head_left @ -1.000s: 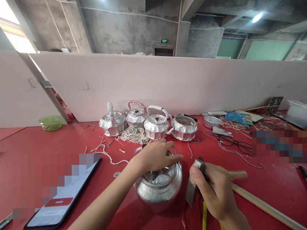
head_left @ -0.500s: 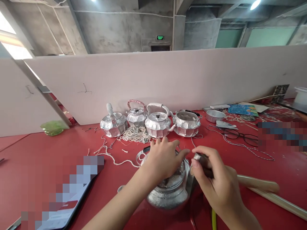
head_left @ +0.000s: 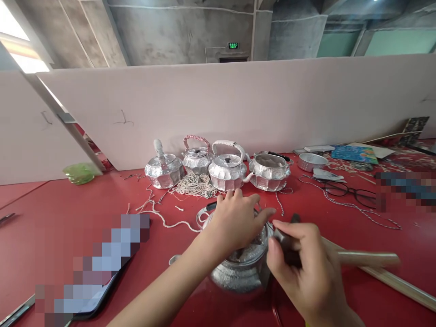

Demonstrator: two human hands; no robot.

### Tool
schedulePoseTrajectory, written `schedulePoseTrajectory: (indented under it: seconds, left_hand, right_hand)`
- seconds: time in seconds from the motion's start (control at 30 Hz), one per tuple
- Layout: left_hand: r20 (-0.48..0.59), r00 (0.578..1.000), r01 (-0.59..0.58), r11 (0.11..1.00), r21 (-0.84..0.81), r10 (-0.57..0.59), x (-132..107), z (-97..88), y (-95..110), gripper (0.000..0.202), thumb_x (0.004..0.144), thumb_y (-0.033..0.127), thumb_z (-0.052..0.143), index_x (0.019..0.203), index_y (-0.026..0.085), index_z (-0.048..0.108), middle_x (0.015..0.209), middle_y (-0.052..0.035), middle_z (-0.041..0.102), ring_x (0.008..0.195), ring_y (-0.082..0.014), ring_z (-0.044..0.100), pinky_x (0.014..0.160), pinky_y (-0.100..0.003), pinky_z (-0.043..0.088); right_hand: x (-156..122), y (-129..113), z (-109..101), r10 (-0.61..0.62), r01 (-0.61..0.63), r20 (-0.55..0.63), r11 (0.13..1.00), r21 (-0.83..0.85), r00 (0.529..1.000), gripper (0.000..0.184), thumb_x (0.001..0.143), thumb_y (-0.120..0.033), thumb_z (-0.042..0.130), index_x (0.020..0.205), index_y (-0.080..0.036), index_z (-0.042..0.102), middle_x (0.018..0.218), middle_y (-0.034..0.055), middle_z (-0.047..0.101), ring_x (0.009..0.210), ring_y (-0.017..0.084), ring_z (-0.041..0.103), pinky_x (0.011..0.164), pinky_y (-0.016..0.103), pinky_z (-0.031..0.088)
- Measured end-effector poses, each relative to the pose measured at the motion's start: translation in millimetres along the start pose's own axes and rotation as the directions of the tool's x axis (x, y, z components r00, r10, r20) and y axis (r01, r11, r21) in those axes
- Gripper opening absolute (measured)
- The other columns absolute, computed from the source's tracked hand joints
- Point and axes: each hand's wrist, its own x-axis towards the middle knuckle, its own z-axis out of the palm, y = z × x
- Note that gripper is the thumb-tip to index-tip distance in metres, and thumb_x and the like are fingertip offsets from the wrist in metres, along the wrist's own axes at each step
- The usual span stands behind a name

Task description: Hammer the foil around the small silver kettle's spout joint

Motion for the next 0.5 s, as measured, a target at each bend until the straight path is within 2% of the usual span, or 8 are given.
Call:
schedulePoseTrajectory:
  seconds: [0.07, 0.17, 0.3, 0.43, 0.5]
  left_hand:
    - [0.017, 1.000, -0.007, 1.000, 0.006, 0.007, -0.8, -1.1, 0.7, 0.042, 0.086, 0.049, 0.031, 0.105, 0.020, 0.055, 0.103, -0.0110, 0.055, 0.099, -0.0302, 0.047, 0.081, -0.048, 0.037]
    - [0.021, 1.000, -0.011, 1.000, 0.012, 0.011, -1.5, -2.6, 1.7, 0.039, 0.085, 0.046, 0.034, 0.106, 0.020, 0.054, 0.104, -0.0112, 0.054, 0.101, -0.0314, 0.046, 0.082, -0.050, 0.036]
    - [0.030, 0.999, 0.011, 0.999, 0.034, -0.012, -0.5, -2.1, 2.4, 0.035, 0.082, 0.041, 0.043, 0.108, 0.019, 0.053, 0.105, -0.0114, 0.054, 0.102, -0.0314, 0.046, 0.083, -0.049, 0.036]
    - [-0.025, 1.000, -0.007, 0.999, 0.031, 0.008, 0.1, 0.9, 1.4, 0.039, 0.085, 0.047, 0.034, 0.104, 0.019, 0.056, 0.099, -0.0107, 0.055, 0.097, -0.0286, 0.048, 0.080, -0.045, 0.039]
    - [-0.044, 0.998, -0.048, 0.998, 0.044, 0.050, -0.2, 1.7, 0.7, 0.042, 0.087, 0.048, 0.030, 0.103, 0.019, 0.057, 0.097, -0.0107, 0.056, 0.096, -0.0277, 0.048, 0.079, -0.044, 0.040]
  right_hand:
    - [0.7, -0.4, 1.0, -0.012, 0.012, 0.020, 1.000, -0.012, 1.000, 0.014, 0.079, -0.023, 0.050, 0.090, -0.015, 0.047, 0.051, -0.0058, 0.053, 0.040, 0.003, 0.050, 0.037, 0.010, 0.039]
    - [1.4, -1.3, 1.0, -0.011, 0.010, -0.097, 1.000, -0.004, 0.995, 0.018, 0.079, -0.023, 0.050, 0.094, -0.014, 0.047, 0.057, -0.0030, 0.057, 0.044, 0.004, 0.053, 0.040, 0.010, 0.041]
    - [3.8, -3.8, -0.3, -0.036, 0.036, 0.001, 0.998, -0.058, 0.999, 0.012, 0.079, -0.024, 0.050, 0.087, -0.016, 0.046, 0.051, -0.0057, 0.053, 0.041, 0.005, 0.051, 0.039, 0.012, 0.041]
    - [5.3, -5.9, -0.8, -0.026, 0.021, -0.110, 0.999, -0.048, 0.994, 0.013, 0.080, -0.025, 0.048, 0.089, -0.015, 0.047, 0.055, -0.0028, 0.056, 0.043, 0.005, 0.052, 0.041, 0.014, 0.043]
    - [4.2, -5.3, -0.4, -0.034, 0.028, -0.112, 0.998, -0.059, 0.993, 0.012, 0.080, -0.024, 0.049, 0.087, -0.015, 0.048, 0.054, -0.0032, 0.055, 0.043, 0.006, 0.052, 0.041, 0.015, 0.044]
